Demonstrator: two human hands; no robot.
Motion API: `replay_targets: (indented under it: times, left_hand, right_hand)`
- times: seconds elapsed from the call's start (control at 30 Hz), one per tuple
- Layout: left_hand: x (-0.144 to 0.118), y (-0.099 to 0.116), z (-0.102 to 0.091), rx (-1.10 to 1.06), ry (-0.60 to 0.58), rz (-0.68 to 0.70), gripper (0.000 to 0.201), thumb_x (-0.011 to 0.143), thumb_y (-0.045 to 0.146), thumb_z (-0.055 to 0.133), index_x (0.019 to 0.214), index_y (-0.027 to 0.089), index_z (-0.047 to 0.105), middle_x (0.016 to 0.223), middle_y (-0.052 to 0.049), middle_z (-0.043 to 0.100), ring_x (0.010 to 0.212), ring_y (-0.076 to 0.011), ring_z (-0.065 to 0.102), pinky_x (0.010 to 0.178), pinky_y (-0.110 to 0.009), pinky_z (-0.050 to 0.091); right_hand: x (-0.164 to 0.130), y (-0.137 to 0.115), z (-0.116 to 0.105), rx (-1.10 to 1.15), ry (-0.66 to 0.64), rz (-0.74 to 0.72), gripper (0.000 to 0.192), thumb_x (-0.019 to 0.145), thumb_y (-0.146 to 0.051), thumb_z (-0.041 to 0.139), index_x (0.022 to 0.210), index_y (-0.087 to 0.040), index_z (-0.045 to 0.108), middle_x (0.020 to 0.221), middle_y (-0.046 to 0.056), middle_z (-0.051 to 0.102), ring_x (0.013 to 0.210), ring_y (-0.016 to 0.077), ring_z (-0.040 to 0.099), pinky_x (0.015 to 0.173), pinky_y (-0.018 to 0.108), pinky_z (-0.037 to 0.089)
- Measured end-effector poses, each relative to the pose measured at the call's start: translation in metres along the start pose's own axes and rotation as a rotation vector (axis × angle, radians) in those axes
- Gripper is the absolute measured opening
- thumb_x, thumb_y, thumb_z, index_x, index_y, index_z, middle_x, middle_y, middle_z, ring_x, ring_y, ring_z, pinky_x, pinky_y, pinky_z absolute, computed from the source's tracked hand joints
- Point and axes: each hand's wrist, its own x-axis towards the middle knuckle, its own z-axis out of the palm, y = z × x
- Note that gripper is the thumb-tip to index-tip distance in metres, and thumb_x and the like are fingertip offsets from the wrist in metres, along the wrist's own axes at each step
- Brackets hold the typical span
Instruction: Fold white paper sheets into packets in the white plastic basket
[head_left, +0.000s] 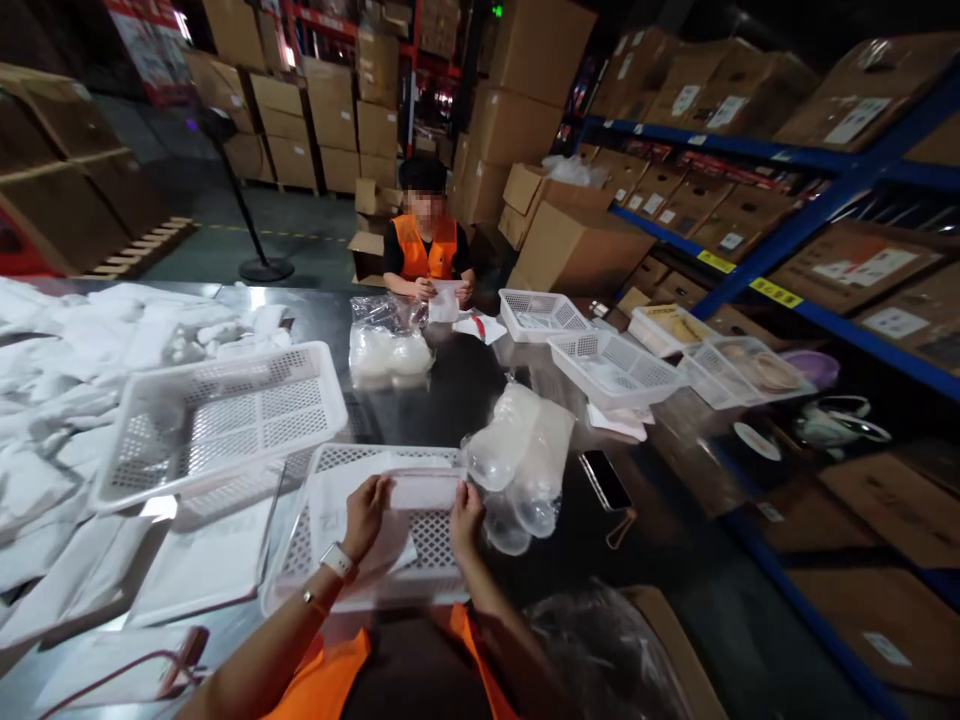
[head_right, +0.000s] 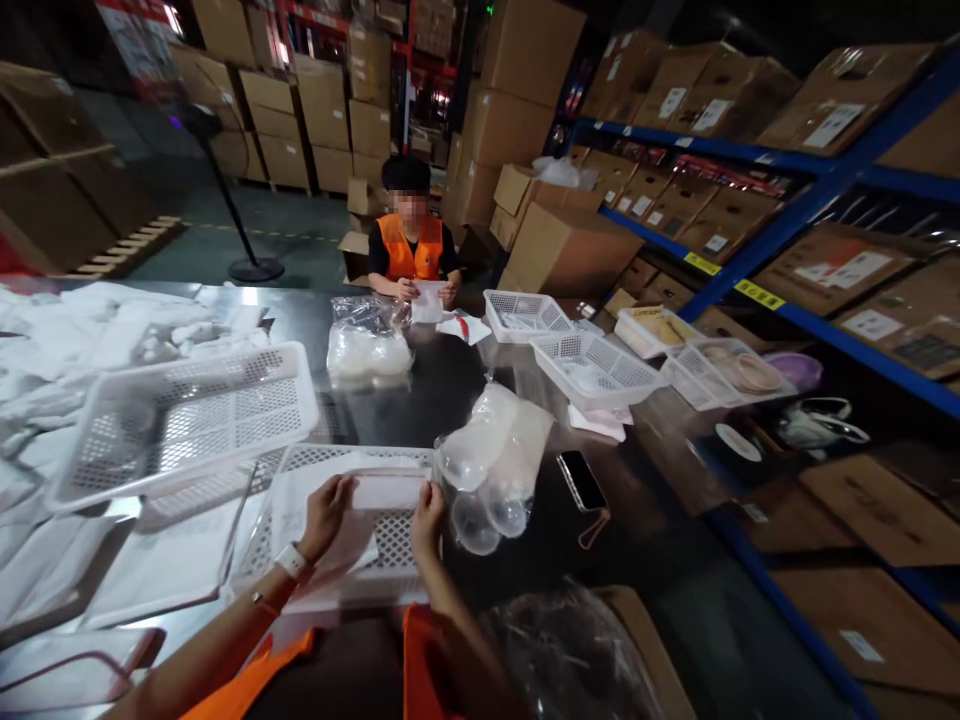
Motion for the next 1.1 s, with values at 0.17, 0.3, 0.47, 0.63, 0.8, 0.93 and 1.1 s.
replay_targets:
  times: [0.17, 0.3, 0.47, 0.63, 0.8, 0.93, 1.1]
  left_hand:
    - [0.0, -0.005, 0.006, 0.092, 0.015, -0.023, 0.045, 0.092, 0.055, 0.034, 0.072, 0.021, 0.055, 0.06, -0.001, 0.06, 0.055, -0.0151, 0.051, 0.057, -0.027, 0.038]
    - [0.0, -0.007, 0.005, 0.177, -0.007, -0.038, 0.033, 0.093, 0.042, 0.036, 0.073, 0.022, 0.052, 0.056, 0.001, 0.056, 0.05, -0.0138, 0.048, 0.055, -0.026, 0.031]
    - [0.006, -0.007, 0.003, 0.288, -0.082, -0.033, 0.032, 0.095, 0.038, 0.04, 0.068, 0.022, 0.049, 0.051, 0.002, 0.051, 0.047, -0.0141, 0.049, 0.054, -0.026, 0.027]
    - [0.018, -0.001, -0.009, 0.38, -0.118, -0.012, 0.026, 0.092, 0.033, 0.045, 0.073, 0.019, 0.057, 0.056, -0.006, 0.058, 0.055, -0.0228, 0.06, 0.056, -0.03, 0.037]
    - [0.021, 0.011, -0.001, 0.276, -0.157, 0.117, 0.034, 0.092, 0.025, 0.039, 0.117, 0.015, 0.059, 0.126, -0.019, 0.063, 0.121, -0.0312, 0.057, 0.101, -0.047, 0.043]
    - [0.017, 0.003, 0.026, 0.07, -0.242, 0.099, 0.047, 0.089, 0.029, 0.046, 0.129, 0.006, 0.053, 0.145, -0.022, 0.049, 0.142, -0.0361, 0.035, 0.119, -0.053, 0.025]
    - [0.02, -0.013, 0.039, -0.091, -0.239, -0.052, 0.051, 0.095, 0.037, 0.04, 0.141, 0.013, 0.041, 0.151, -0.021, 0.04, 0.143, -0.0341, 0.034, 0.112, -0.06, 0.034]
  right_hand:
    - [0.002, 0.004, 0.006, -0.101, 0.026, 0.022, 0.062, 0.091, -0.067, 0.033, 0.062, -0.019, 0.058, 0.052, 0.004, 0.057, 0.046, 0.0131, 0.039, 0.048, 0.027, 0.031]
    - [0.002, 0.011, 0.007, -0.184, 0.009, 0.01, 0.057, 0.09, -0.064, 0.038, 0.062, -0.02, 0.06, 0.055, 0.006, 0.062, 0.046, 0.0146, 0.045, 0.048, 0.027, 0.032]
    - [0.003, 0.023, 0.009, -0.219, -0.019, -0.01, 0.04, 0.089, -0.05, 0.045, 0.066, -0.021, 0.062, 0.057, 0.007, 0.064, 0.051, 0.0189, 0.055, 0.05, 0.028, 0.041]
    - [0.012, 0.021, -0.002, -0.206, -0.052, -0.12, 0.037, 0.092, -0.026, 0.036, 0.115, -0.014, 0.063, 0.1, 0.015, 0.07, 0.094, 0.0261, 0.066, 0.081, 0.041, 0.054]
    - [0.007, -0.004, 0.009, -0.211, -0.359, -0.535, 0.05, 0.091, -0.01, 0.032, 0.135, -0.019, 0.055, 0.138, 0.014, 0.055, 0.137, 0.0247, 0.042, 0.116, 0.05, 0.032]
    - [-0.001, -0.002, 0.036, -0.174, -0.469, -0.303, 0.051, 0.09, -0.021, 0.046, 0.14, -0.008, 0.049, 0.151, 0.02, 0.04, 0.145, 0.0327, 0.028, 0.117, 0.06, 0.025]
    - [0.01, 0.023, 0.041, 0.089, -0.299, 0.018, 0.054, 0.093, -0.036, 0.041, 0.137, -0.007, 0.052, 0.133, 0.023, 0.059, 0.126, 0.0292, 0.056, 0.103, 0.05, 0.048]
